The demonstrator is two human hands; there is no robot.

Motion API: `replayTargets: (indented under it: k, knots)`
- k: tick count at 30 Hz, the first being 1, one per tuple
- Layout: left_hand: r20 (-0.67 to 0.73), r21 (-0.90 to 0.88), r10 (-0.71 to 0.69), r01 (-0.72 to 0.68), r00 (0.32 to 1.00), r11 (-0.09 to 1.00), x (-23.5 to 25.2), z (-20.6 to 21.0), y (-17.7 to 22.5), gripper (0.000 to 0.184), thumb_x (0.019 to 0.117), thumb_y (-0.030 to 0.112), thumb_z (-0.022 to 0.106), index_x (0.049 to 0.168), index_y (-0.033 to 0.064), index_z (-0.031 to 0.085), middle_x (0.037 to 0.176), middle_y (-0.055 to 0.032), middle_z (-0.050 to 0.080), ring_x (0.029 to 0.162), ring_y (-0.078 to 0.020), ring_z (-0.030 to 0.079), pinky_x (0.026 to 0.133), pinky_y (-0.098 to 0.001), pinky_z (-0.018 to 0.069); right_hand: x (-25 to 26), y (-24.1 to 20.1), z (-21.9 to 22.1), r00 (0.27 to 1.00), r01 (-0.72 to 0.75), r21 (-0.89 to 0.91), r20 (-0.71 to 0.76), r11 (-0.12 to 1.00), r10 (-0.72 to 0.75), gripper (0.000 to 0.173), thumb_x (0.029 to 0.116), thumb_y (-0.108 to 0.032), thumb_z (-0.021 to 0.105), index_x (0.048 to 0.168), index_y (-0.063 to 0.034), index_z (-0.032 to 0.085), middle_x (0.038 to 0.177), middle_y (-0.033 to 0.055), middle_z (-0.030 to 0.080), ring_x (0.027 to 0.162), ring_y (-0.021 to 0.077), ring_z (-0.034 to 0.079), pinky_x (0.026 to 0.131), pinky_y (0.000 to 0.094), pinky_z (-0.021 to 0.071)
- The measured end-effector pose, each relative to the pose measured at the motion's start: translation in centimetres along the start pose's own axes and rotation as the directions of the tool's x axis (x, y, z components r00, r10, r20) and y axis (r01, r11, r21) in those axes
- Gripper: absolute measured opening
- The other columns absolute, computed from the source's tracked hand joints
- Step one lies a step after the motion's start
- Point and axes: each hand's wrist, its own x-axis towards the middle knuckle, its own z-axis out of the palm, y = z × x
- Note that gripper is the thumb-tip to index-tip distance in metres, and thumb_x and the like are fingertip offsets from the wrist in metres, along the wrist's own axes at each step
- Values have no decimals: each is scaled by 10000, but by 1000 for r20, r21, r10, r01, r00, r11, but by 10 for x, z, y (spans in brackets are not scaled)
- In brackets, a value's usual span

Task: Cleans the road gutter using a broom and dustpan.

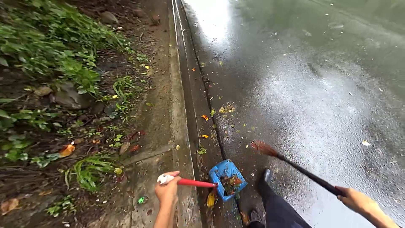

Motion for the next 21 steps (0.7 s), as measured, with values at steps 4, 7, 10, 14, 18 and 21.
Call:
replayTargets:
  k: [4, 7, 10, 14, 18, 21]
  knots:
    - [11, 5, 66, -66, 998, 998, 9, 53, 15, 322, 775, -140, 660, 1081, -55, 603, 1007, -116, 683, 837, -127, 642, 659, -292, 548, 61, -61, 3, 980, -198, 5, -32, 980, 198, 459, 995, -226, 572, 1440, -116, 576, 1322, 276, 651, 1214, 495, 628, 948, 710, 488]
    - [93, 31, 163, -167, 982, 986, 15, 116, 24, 306, 757, -135, 662, 1051, -94, 589, 1011, -128, 669, 898, -131, 637, 770, -313, 556, 76, -116, 29, 984, -120, -14, 128, 993, 121, 551, 969, -209, 612, 1500, -110, 507, 1354, 295, 622, 1226, 512, 611, 950, 715, 488]
    - [186, 40, 269, -281, 945, 959, 26, 176, 26, 244, 747, -106, 635, 989, -115, 605, 995, -140, 674, 946, -134, 635, 857, -318, 538, 96, -134, 19, 965, -8, 29, 263, 1000, 0, 523, 984, -256, 597, 1500, -193, 533, 1353, 245, 647, 1230, 471, 628, 970, 695, 491]
    - [267, 52, 342, -368, 901, 928, 54, 220, 45, 211, 750, -100, 633, 959, -125, 619, 1002, -160, 687, 970, -157, 651, 889, -334, 541, 132, -107, -44, 939, 81, 185, 316, 979, -137, 477, 1016, -304, 618, 1484, -218, 578, 1350, 225, 656, 1213, 447, 636, 999, 692, 466]
    - [309, 63, 344, -380, 887, 923, 71, 242, 57, 174, 774, -100, 621, 946, -120, 605, 1013, -176, 691, 997, -188, 657, 906, -365, 539, 129, -110, -103, 976, 35, 72, 214, 997, -50, 508, 1039, -297, 561, 1544, -282, 504, 1376, 212, 649, 1261, 447, 615, 1022, 695, 453]
    - [301, 61, 333, -367, 894, 928, 86, 251, 62, 165, 782, -96, 627, 946, -106, 621, 1013, -168, 693, 993, -186, 663, 908, -373, 545, 142, -155, -98, 991, -98, -27, 91, 995, 100, 612, 1017, -198, 548, 1608, -252, 398, 1405, 248, 610, 1212, 476, 635, 958, 680, 504]
